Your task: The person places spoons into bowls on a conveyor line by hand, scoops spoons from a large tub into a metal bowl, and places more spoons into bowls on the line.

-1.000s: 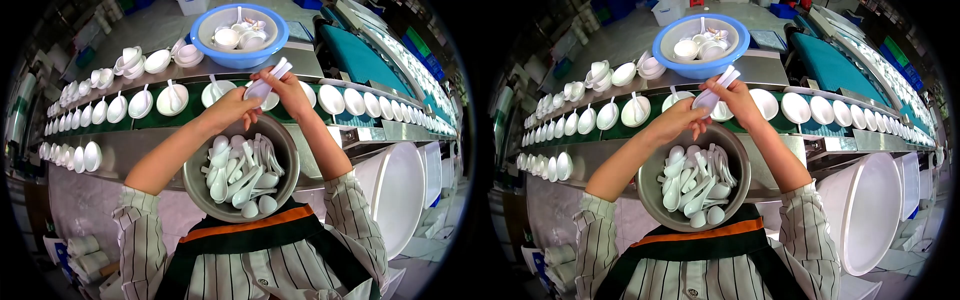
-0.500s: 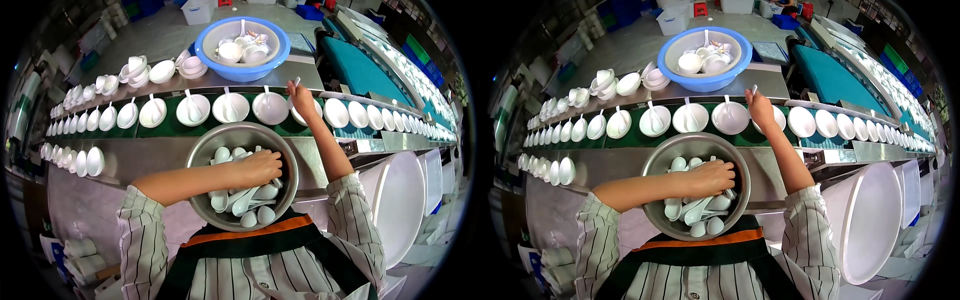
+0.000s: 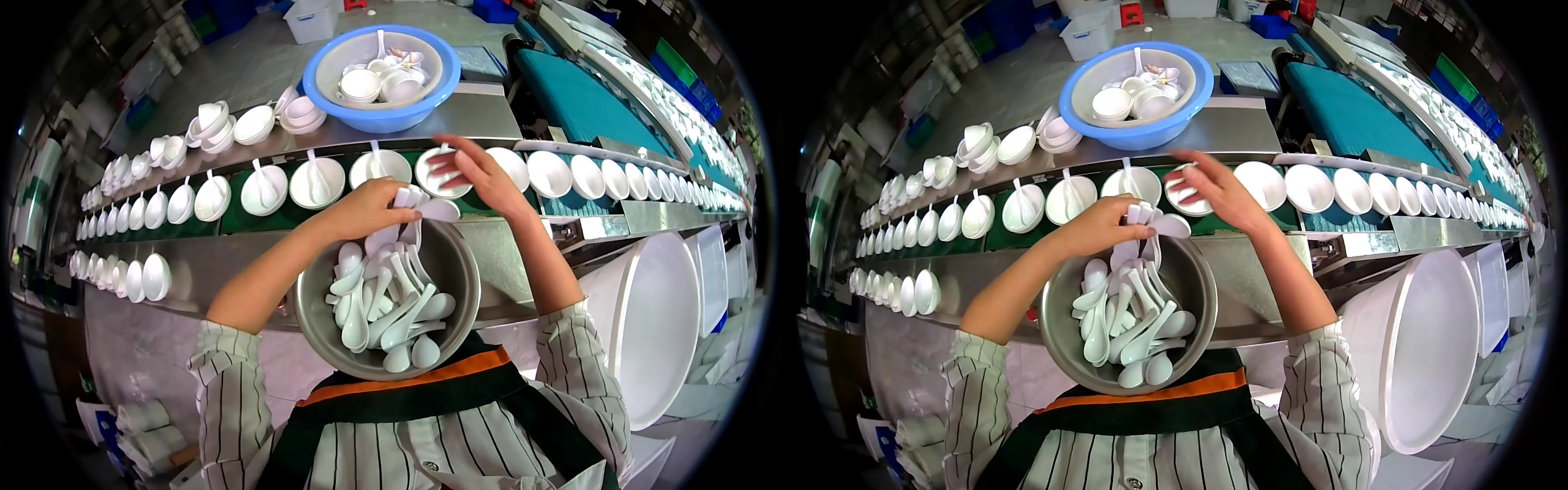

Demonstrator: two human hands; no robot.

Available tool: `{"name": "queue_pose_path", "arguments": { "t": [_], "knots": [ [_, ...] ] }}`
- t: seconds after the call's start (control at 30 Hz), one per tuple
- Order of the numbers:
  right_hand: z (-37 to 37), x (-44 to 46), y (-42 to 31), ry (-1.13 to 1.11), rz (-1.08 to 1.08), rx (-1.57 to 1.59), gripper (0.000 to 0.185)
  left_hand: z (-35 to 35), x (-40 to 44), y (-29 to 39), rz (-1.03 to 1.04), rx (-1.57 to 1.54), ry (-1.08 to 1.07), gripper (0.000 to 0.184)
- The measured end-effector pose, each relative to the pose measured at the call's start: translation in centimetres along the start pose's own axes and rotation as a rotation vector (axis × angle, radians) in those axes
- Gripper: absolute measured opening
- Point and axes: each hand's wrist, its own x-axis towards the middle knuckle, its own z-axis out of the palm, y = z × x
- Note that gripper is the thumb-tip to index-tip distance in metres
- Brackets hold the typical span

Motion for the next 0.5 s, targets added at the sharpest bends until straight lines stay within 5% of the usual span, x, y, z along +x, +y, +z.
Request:
{"name": "queue_pose_path", "arguments": {
  "t": [0.07,0.17,0.3,0.4,0.5],
  "knots": [
    [1.7,-0.8,-1.3,-0.235,-0.050,-0.007,0.048,-0.1,0.1,-0.3,-0.072,-0.166,0.032,0.028],
    [3.0,-1.1,-2.2,-0.146,-0.014,-0.453,0.028,-0.2,0.2,-0.9,-0.103,-0.228,0.116,0.028],
    [2.3,-0.6,-2.5,-0.057,0.058,-0.251,0.017,-0.8,-0.2,-0.7,-0.349,-0.567,0.037,0.020],
    [0.4,0.3,0.7,0.013,0.082,-0.053,0.017,-0.4,0.0,-2.3,-0.322,-0.739,0.140,0.016],
    [-0.4,1.0,5.4,0.313,0.087,0.079,0.019,-1.1,-0.2,-3.9,-0.296,-0.758,0.229,0.017]
  ]
}}
